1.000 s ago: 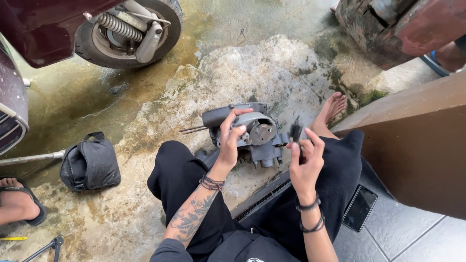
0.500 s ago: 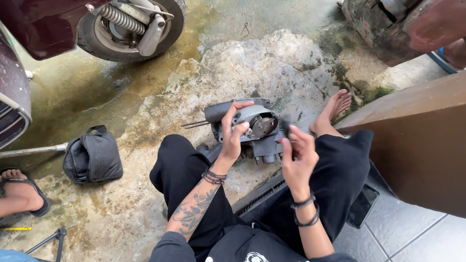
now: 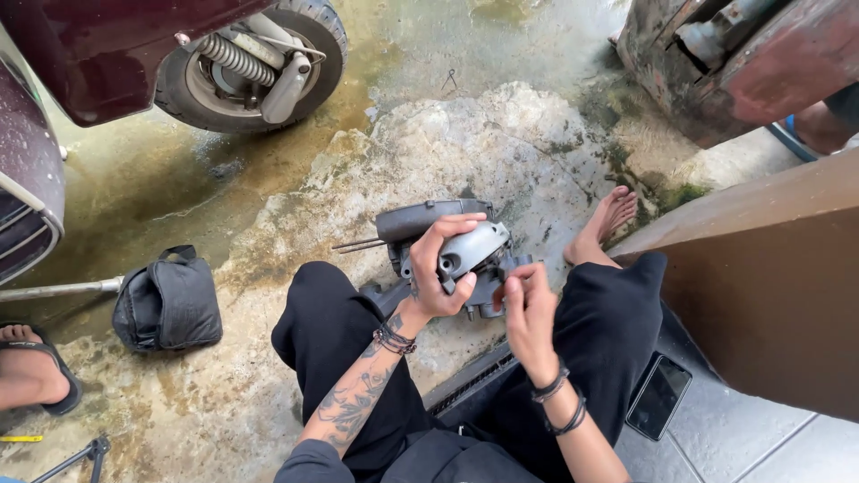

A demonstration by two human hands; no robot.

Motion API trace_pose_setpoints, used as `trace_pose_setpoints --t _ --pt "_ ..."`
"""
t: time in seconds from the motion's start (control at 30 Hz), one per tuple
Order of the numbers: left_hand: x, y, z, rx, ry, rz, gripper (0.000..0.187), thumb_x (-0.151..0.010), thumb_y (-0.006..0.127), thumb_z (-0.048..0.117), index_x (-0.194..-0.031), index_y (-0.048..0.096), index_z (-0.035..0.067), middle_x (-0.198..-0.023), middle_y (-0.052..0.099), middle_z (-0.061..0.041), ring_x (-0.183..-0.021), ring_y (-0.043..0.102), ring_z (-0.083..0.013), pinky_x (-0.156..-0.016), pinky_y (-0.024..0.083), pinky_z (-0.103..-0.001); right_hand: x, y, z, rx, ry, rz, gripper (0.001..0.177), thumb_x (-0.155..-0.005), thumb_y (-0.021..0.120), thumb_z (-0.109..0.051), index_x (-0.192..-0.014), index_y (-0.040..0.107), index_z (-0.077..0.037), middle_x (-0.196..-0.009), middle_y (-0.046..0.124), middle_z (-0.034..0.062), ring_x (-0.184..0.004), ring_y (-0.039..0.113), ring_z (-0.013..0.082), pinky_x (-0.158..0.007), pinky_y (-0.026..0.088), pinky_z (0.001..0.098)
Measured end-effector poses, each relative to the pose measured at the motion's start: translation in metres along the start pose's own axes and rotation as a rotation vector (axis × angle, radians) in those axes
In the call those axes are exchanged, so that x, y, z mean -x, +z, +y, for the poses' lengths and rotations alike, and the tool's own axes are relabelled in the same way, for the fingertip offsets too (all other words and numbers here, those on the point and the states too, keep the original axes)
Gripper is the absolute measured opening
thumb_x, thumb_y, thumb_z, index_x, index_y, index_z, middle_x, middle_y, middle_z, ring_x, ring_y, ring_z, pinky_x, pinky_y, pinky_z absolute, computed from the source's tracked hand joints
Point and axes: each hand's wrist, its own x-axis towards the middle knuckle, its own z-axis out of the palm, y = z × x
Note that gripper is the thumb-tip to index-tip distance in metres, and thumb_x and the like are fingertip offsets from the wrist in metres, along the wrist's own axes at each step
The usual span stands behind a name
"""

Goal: The person sits on the floor and uses a wire brush to scrub a small metal mechanical part. They rotate the part to clean different sides and crevices, focusing on removing grime from the surface.

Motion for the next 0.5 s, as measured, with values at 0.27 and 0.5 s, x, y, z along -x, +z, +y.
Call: trace_pose_setpoints --t 0.27,0.5 --pt "0.004 -0.004 -0.008 -0.014 0.048 0.014 0.055 -0.083 0.061 0.046 -0.114 0.063 0.002 -0.116 0.071 -0.017 -0.1 0.072 -0.0336 -0.083 0.058 -0.043 -0.002 -0.01 0.006 0.09 -0.017 0.076 0.017 -0.106 0.058 -0.018 -0.094 0.06 -0.005 -0.053 0.064 0.0088 -0.045 0.051 0.0127 -0.048 0.041 0.0258" --pt "0.002 -0.002 -0.007 -0.052 0.072 0.026 0.052 -0.083 0.059 0.045 -0.114 0.064 0.003 -0.115 0.071 -0.017 -0.097 0.072 -0.0344 -0.078 0.058 -0.043 -0.005 -0.014 0.01 0.141 0.01 0.066 0.017 -0.103 0.062 -0.015 -0.088 0.061 -0.006 -0.052 0.063 0.0086 -0.045 0.054 0.014 -0.048 0.043 0.0262"
